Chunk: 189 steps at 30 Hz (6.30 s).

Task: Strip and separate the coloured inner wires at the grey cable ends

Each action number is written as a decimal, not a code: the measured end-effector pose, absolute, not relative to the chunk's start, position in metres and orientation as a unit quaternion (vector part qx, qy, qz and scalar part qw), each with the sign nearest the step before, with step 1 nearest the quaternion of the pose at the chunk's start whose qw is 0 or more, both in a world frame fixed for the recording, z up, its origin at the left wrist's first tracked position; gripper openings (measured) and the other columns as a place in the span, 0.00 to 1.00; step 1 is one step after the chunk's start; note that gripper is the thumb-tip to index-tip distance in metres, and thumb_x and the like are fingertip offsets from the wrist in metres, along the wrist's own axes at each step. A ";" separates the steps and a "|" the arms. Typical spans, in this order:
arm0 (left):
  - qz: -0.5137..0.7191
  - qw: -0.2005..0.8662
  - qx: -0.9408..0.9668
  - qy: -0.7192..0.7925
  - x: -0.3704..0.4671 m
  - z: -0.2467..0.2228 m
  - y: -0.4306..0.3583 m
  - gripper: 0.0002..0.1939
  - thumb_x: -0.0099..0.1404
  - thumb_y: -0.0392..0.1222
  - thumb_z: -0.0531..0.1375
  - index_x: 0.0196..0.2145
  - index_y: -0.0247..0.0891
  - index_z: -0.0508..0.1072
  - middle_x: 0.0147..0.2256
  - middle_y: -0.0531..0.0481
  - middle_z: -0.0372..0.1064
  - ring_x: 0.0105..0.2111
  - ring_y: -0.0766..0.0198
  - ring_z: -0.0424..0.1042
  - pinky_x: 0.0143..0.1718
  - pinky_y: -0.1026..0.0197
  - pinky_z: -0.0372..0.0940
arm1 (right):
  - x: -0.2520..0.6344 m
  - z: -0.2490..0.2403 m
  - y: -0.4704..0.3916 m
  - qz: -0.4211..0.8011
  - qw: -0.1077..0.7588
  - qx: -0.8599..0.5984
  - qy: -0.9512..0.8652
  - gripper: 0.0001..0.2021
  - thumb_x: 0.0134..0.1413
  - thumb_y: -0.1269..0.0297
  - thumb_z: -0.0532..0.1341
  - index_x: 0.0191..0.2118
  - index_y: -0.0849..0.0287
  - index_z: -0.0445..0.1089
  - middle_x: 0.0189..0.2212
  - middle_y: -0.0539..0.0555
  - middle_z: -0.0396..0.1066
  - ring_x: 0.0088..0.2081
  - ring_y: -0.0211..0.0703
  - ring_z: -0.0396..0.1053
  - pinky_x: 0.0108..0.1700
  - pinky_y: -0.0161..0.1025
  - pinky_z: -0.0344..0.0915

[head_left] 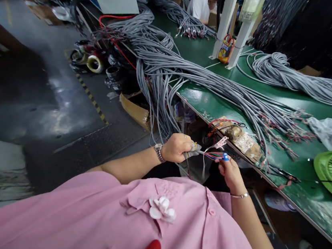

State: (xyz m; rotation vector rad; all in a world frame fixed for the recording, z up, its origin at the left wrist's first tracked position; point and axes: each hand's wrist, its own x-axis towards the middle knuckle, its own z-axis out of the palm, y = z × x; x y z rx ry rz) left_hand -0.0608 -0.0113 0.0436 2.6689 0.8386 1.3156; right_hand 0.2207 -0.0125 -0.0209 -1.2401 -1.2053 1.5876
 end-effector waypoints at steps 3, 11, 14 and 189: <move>0.436 -0.034 0.856 0.276 -0.050 0.041 -0.006 0.08 0.66 0.43 0.60 0.32 0.37 0.73 0.25 0.49 0.74 0.26 0.66 0.72 0.30 0.64 0.65 | 0.203 -0.005 0.000 0.706 0.397 -0.428 -0.401 0.28 0.58 0.37 0.53 0.33 0.61 0.72 0.16 0.45 0.54 0.17 0.31 0.38 0.19 0.33 0.35; 0.408 -0.022 0.844 0.348 -0.029 0.028 0.006 0.08 0.66 0.43 0.60 0.35 0.37 0.77 0.28 0.46 0.75 0.28 0.64 0.72 0.31 0.61 0.64 | 0.176 -0.003 0.017 0.589 0.553 -0.447 -0.385 0.22 0.49 0.43 0.66 0.25 0.59 0.68 0.16 0.45 0.58 0.16 0.28 0.42 0.17 0.31 0.39; 0.397 0.021 0.839 0.371 -0.026 0.021 0.011 0.10 0.66 0.46 0.59 0.36 0.38 0.77 0.28 0.45 0.75 0.28 0.63 0.71 0.32 0.61 0.65 | 0.174 -0.008 0.020 0.590 0.563 -0.447 -0.368 0.21 0.53 0.44 0.63 0.26 0.59 0.68 0.17 0.46 0.59 0.17 0.29 0.44 0.16 0.31 0.40; 0.387 0.291 0.846 0.223 -0.042 0.015 0.013 0.18 0.72 0.51 0.50 0.31 0.36 0.69 0.25 0.51 0.62 0.25 0.67 0.62 0.28 0.64 0.59 | 0.196 -0.010 0.004 0.744 0.444 -0.406 -0.290 0.26 0.52 0.38 0.61 0.31 0.60 0.72 0.22 0.50 0.67 0.15 0.26 0.42 0.15 0.29 0.36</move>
